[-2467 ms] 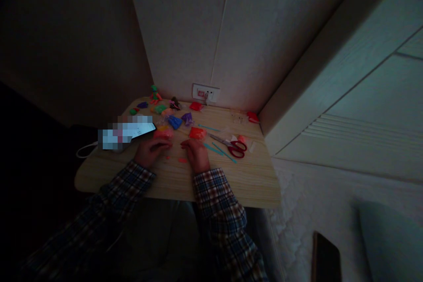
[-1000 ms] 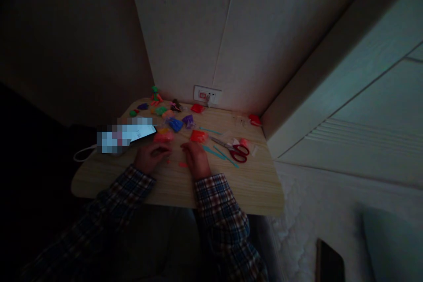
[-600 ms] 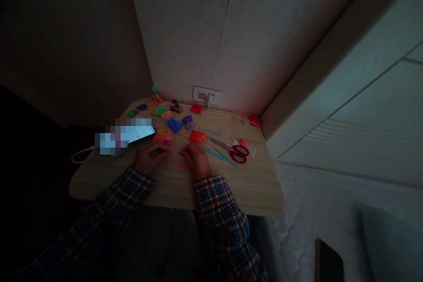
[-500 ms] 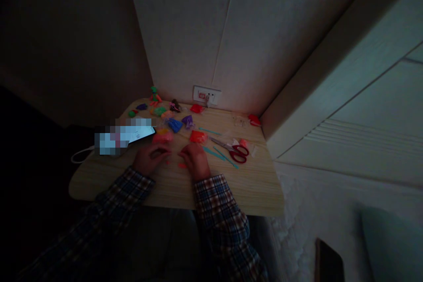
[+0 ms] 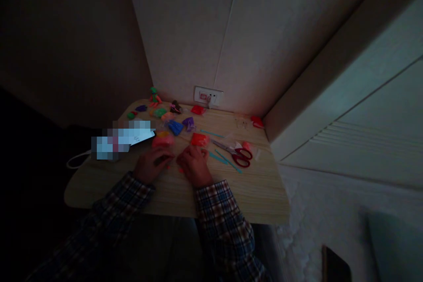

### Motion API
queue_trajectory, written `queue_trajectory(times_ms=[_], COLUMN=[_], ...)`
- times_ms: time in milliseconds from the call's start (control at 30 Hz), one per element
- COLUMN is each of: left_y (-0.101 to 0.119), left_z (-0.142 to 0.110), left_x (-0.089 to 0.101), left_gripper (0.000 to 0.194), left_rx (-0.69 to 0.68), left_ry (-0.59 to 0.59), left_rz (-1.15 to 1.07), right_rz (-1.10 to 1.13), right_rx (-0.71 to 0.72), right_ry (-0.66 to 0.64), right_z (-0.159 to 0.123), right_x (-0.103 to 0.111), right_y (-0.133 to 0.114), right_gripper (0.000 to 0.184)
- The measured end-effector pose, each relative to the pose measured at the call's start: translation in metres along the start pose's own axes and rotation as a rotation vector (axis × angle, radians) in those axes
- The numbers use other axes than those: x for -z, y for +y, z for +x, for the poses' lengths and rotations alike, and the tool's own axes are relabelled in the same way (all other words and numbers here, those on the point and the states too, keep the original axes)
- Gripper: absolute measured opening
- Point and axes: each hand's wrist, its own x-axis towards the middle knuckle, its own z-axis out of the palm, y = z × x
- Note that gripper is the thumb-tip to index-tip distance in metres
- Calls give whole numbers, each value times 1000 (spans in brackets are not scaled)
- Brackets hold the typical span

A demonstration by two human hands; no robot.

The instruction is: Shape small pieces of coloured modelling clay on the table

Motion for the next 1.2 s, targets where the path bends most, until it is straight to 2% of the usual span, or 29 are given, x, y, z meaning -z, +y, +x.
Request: queue_trajectory(times_ms=[233,333,467,533,633,767,1067,1200], left_y=[5,6,7,8,8,8,7,8], left_z=[-1,-1,-2,-2,-2,-3,-4,-5], left_x=[1,2,3,3,3,4,4,5], left_gripper=[12,12,13,14,16,18,20,17], left_rx=[-9,-6,-9,-21,-33,-33,-2,48], left_ry=[-18,-15,-2,9,18,8,3,-7], left_rz=[12,22,22,21,24,44,67,48], right_rz=[-2,-40,-199,-296,-377,-406,-310,-296], right_rx=[-64,-124,-304,-376,-475,-449,-262,-260], right_ry=[53,197,434,465,421,340,283,226], right_z=[-3,-11,-29,-38,-47,-48,-46,-45], right_x=[2,10,33,47,63,74,66,57], right_y=[-2,3,27,44,68,83,61,53], right_gripper=[10,14,19,20,23,21,15,12])
